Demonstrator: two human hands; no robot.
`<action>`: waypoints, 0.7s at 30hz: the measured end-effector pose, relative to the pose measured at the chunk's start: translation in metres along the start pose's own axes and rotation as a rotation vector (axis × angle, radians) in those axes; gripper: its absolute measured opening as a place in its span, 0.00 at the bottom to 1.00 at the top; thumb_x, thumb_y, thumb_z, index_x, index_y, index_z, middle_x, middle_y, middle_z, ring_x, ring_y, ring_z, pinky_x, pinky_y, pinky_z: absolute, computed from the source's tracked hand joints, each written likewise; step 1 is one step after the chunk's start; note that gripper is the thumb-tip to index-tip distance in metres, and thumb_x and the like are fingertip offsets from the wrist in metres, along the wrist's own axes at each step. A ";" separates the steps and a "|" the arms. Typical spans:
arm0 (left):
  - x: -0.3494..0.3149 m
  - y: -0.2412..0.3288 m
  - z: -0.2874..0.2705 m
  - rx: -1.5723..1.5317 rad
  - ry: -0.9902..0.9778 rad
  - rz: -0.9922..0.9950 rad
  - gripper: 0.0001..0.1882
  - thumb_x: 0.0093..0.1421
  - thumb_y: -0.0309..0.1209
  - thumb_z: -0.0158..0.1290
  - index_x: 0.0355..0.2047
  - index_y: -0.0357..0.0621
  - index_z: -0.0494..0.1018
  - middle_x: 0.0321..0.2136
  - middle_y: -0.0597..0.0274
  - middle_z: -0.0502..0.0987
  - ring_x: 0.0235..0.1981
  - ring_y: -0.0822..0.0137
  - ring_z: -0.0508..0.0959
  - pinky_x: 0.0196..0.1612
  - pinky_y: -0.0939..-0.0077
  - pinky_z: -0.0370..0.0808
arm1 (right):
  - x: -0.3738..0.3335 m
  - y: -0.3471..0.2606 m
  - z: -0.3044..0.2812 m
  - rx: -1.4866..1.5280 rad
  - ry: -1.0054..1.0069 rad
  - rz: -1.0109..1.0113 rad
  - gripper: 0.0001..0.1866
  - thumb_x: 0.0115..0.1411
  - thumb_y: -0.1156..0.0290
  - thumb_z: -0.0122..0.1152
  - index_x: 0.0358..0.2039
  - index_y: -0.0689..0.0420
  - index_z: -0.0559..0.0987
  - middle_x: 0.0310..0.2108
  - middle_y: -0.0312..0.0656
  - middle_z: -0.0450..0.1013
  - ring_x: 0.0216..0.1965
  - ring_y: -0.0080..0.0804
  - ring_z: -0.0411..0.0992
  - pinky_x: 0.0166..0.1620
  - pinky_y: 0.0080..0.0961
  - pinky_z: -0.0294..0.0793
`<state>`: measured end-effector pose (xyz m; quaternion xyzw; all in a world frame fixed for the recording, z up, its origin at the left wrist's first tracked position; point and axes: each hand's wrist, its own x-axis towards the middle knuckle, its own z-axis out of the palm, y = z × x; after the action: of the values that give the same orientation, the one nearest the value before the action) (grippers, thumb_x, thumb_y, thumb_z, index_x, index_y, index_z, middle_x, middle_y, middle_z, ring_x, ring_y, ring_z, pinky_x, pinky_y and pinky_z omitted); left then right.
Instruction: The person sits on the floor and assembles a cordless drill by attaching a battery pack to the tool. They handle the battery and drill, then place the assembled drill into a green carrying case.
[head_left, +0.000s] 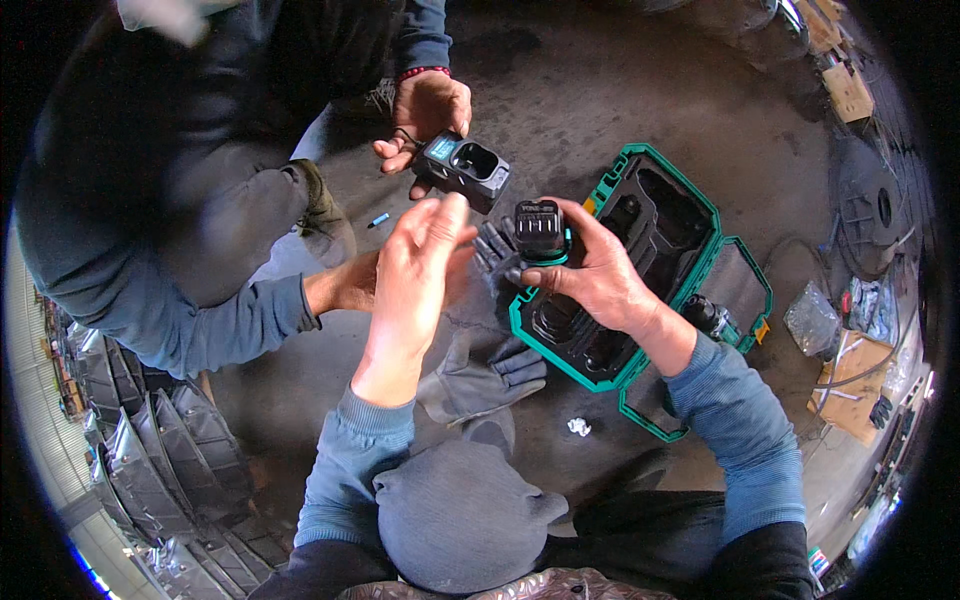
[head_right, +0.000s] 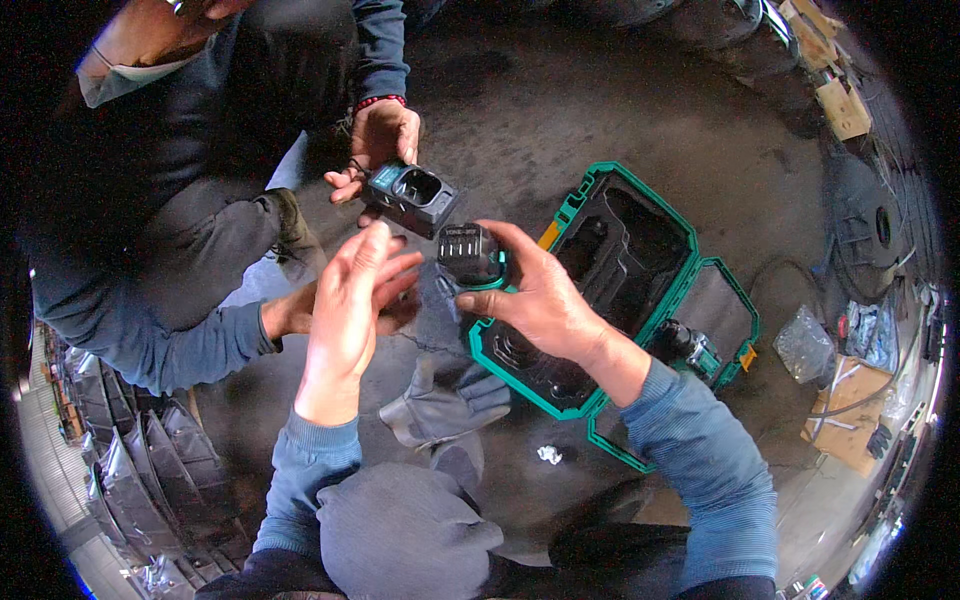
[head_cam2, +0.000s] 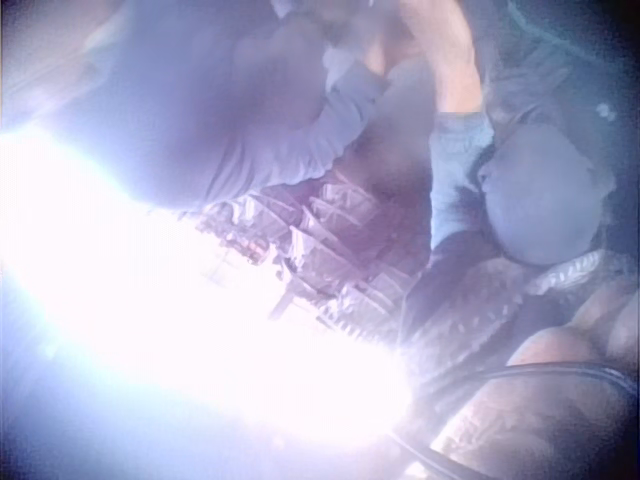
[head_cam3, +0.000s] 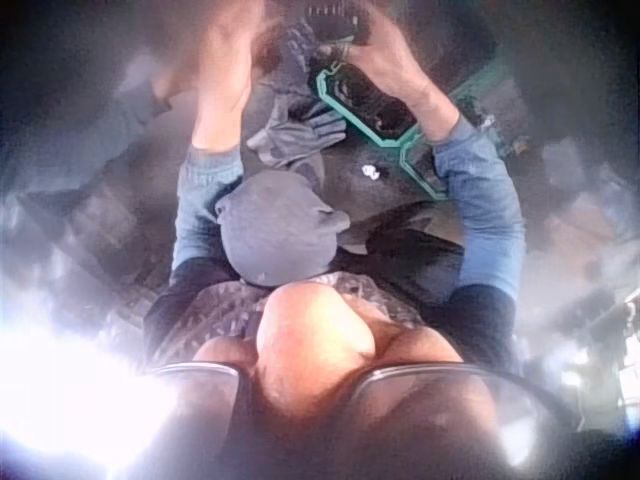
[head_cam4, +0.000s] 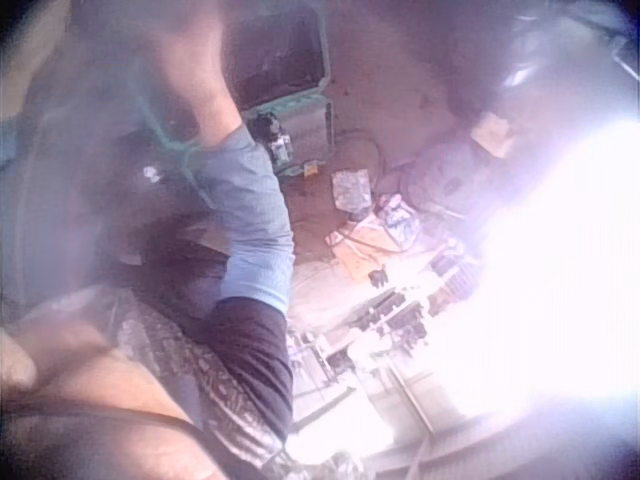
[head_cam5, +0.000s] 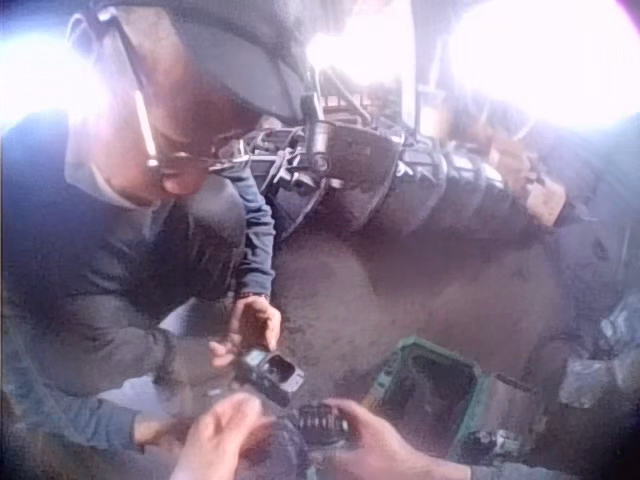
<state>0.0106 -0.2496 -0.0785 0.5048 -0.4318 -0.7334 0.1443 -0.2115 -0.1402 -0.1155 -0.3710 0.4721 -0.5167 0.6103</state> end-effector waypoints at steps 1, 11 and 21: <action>0.005 -0.011 0.015 -0.027 0.144 0.160 0.41 0.70 0.61 0.48 0.66 0.37 0.61 0.63 0.51 0.70 0.59 0.58 0.75 0.56 0.64 0.78 | 0.001 -0.004 -0.004 -0.055 0.007 -0.053 0.38 0.56 0.80 0.76 0.65 0.61 0.68 0.57 0.38 0.73 0.58 0.24 0.70 0.63 0.27 0.72; 0.097 -0.049 0.052 -0.871 -0.062 0.373 0.34 0.68 0.59 0.52 0.61 0.43 0.69 0.54 0.51 0.78 0.59 0.50 0.76 0.64 0.43 0.70 | -0.049 -0.043 -0.039 -0.144 -0.180 0.131 0.41 0.51 0.81 0.78 0.64 0.57 0.70 0.64 0.39 0.68 0.65 0.29 0.66 0.71 0.33 0.64; 0.033 -0.061 0.092 -0.288 -0.284 0.627 0.65 0.50 0.71 0.62 0.71 0.32 0.54 0.48 0.51 0.77 0.49 0.60 0.81 0.55 0.62 0.79 | -0.120 -0.063 -0.078 -0.229 -0.148 0.382 0.45 0.50 0.72 0.81 0.66 0.62 0.65 0.61 0.42 0.69 0.65 0.30 0.65 0.70 0.31 0.62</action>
<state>-0.0700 -0.1905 -0.1356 0.2158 -0.4738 -0.7694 0.3702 -0.3066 -0.0315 -0.0547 -0.3785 0.5432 -0.3064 0.6840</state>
